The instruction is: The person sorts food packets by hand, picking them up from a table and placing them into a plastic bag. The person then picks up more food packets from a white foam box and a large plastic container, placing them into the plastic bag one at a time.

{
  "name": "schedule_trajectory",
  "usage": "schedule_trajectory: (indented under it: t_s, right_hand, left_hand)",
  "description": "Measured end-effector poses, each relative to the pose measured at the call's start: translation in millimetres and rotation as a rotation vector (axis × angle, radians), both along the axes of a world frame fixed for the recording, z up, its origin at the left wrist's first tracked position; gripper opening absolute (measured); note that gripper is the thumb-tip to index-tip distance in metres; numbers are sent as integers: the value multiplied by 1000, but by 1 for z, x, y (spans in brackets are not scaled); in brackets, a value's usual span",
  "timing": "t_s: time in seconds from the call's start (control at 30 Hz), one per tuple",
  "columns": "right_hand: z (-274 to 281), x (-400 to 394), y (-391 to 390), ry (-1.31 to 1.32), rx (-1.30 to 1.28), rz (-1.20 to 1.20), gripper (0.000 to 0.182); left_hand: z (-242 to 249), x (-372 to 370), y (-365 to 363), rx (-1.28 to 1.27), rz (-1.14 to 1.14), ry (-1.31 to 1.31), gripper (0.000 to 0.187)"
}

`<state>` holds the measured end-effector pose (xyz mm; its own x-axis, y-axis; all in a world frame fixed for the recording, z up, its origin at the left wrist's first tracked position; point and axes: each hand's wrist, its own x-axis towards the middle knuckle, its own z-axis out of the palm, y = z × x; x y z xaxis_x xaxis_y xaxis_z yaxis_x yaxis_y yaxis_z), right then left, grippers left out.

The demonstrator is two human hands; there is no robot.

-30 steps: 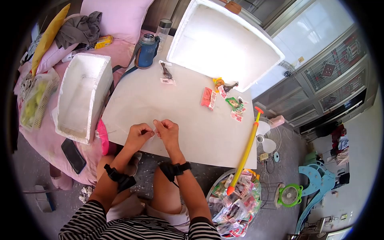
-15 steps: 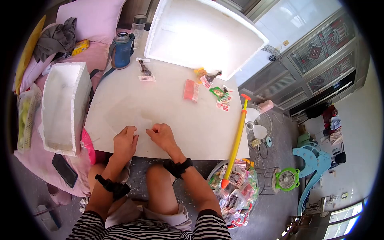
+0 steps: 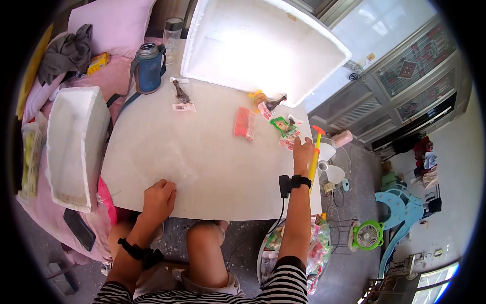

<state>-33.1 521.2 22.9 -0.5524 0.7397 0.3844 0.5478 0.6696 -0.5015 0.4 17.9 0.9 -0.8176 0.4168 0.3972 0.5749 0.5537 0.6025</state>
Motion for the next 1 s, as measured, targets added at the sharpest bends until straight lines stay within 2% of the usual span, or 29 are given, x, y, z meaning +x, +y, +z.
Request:
schedule_trajectory:
  t_s: [0.03, 0.13, 0.23, 0.33, 0.43, 0.47, 0.57, 0.63, 0.67, 0.77, 0.83, 0.87, 0.9, 0.93, 1.0]
  right_hand:
    - [4, -2, 6, 11, 64, -21, 61]
    - [12, -14, 21, -99, 43, 20, 64]
    - [-7, -36, 38, -125, 163, 101, 67]
    - [1, -36, 16, -203, -202, 318, 62]
    - [-27, -46, 24, -202, -84, 357, 56]
    - [-35, -45, 21, -166, -72, 435, 49]
    - [-3, -20, -56, -102, -446, 589, 46]
    - [8, -2, -96, -138, -530, 665, 43]
    - [-9, 2, -93, -129, -424, 809, 36]
    - [33, 5, -123, -364, -744, 945, 27]
    - [55, -13, -122, -296, -693, 703, 26]
    - [46, -28, -107, -104, -647, 610, 28]
    - [33, -48, -88, 71, -452, 575, 28]
    - [30, -67, -68, -75, 10, 534, 22]
    - [14, -100, -47, -179, 486, 411, 33]
  left_hand:
    - [1, 0, 0, -4, 10, 0, 8]
    - [2, -2, 1, -20, 103, 0, 8]
    - [2, -7, 0, -26, 189, 21, 9]
    - [2, -11, 2, -16, 226, 25, 9]
    - [2, -11, 3, 0, 235, 11, 9]
    - [2, -12, 3, 6, 236, 8, 9]
    - [3, -12, 3, 35, 244, -18, 8]
    - [5, -12, 3, 45, 245, -16, 8]
    - [5, -11, 3, 51, 246, -15, 8]
    - [5, -10, 2, 64, 252, -26, 8]
    - [3, -10, 1, 69, 252, -19, 9]
    - [2, -10, 1, 73, 254, -18, 9]
    - [2, -10, 1, 77, 255, -16, 9]
    - [1, -10, 1, 81, 257, -14, 9]
    - [1, -11, 1, 81, 262, -20, 10]
